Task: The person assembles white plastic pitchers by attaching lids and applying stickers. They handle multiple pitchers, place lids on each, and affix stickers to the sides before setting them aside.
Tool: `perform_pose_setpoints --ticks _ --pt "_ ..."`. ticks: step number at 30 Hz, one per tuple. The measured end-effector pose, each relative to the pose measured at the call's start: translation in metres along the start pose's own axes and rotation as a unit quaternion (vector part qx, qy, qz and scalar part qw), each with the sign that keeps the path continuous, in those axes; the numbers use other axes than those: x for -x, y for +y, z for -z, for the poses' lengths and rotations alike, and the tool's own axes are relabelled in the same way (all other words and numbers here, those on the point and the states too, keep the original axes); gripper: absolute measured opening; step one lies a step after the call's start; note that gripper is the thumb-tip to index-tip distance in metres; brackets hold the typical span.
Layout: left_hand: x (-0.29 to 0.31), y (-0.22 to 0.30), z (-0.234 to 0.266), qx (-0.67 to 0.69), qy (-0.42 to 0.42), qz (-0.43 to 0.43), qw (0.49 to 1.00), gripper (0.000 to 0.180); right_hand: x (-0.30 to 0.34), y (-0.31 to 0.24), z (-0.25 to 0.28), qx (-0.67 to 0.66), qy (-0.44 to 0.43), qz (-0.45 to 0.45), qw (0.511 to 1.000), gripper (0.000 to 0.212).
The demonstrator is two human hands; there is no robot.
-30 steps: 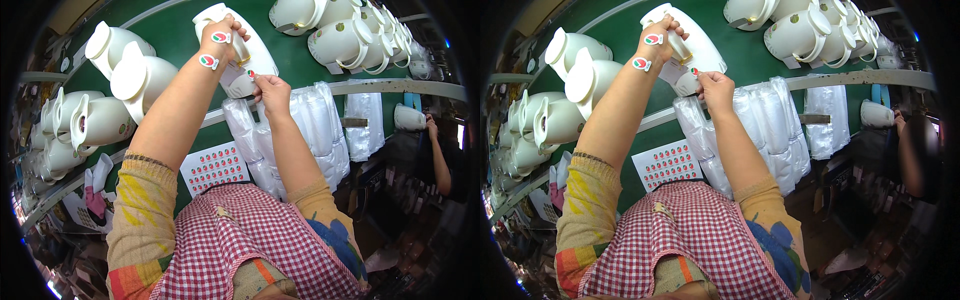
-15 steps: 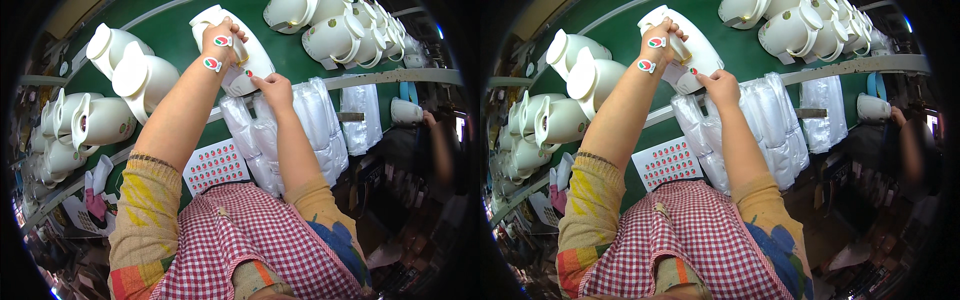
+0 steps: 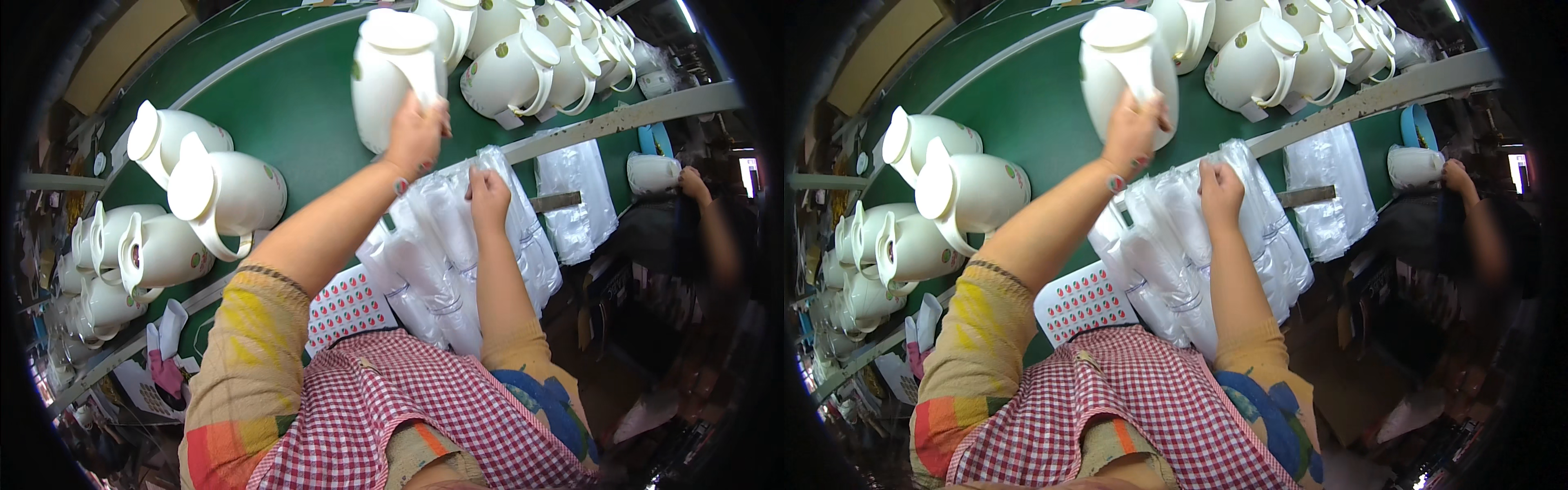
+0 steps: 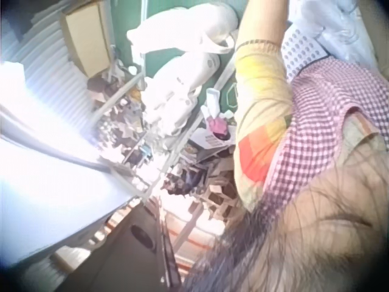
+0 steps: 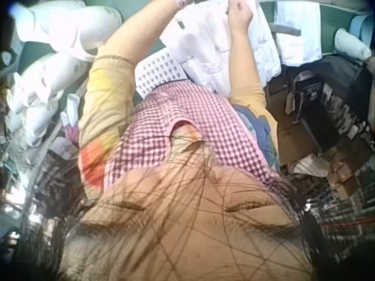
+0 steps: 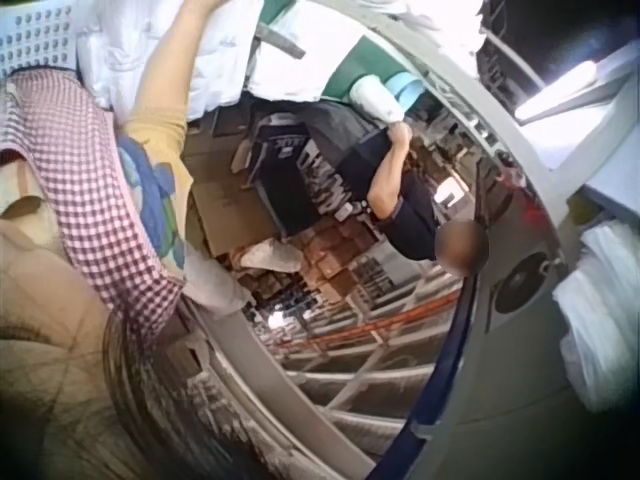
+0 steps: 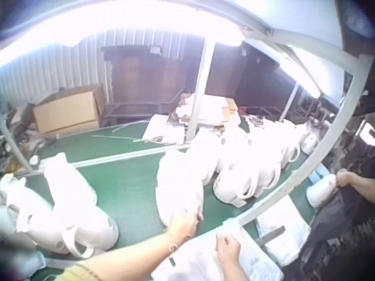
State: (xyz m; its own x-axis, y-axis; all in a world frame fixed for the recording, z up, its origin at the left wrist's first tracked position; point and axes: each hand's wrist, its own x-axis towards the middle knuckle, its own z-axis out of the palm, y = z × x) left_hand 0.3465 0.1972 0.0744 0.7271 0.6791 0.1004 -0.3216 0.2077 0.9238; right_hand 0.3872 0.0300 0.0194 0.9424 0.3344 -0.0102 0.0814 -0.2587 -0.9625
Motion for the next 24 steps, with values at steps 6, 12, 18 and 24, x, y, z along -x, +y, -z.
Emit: perform_pose_setpoints --ticks 6,12,18,24 --pt "-0.009 -0.064 -0.017 -0.197 -0.113 -0.017 0.974 0.018 0.029 0.007 0.022 -0.078 -0.031 -0.039 0.996 0.024" --pt "-0.003 -0.036 0.013 -0.299 -0.047 -0.005 0.953 0.036 0.042 -0.017 0.000 -0.096 -0.103 0.004 0.990 0.017" --pt "0.033 0.016 0.059 -0.264 0.023 0.022 0.964 0.027 0.061 -0.066 -0.042 -0.135 -0.246 -0.019 0.960 0.023" --pt "0.069 0.042 0.100 -0.317 0.055 -0.058 0.945 0.022 0.093 -0.098 -0.076 -0.138 -0.331 -0.058 0.932 0.017"
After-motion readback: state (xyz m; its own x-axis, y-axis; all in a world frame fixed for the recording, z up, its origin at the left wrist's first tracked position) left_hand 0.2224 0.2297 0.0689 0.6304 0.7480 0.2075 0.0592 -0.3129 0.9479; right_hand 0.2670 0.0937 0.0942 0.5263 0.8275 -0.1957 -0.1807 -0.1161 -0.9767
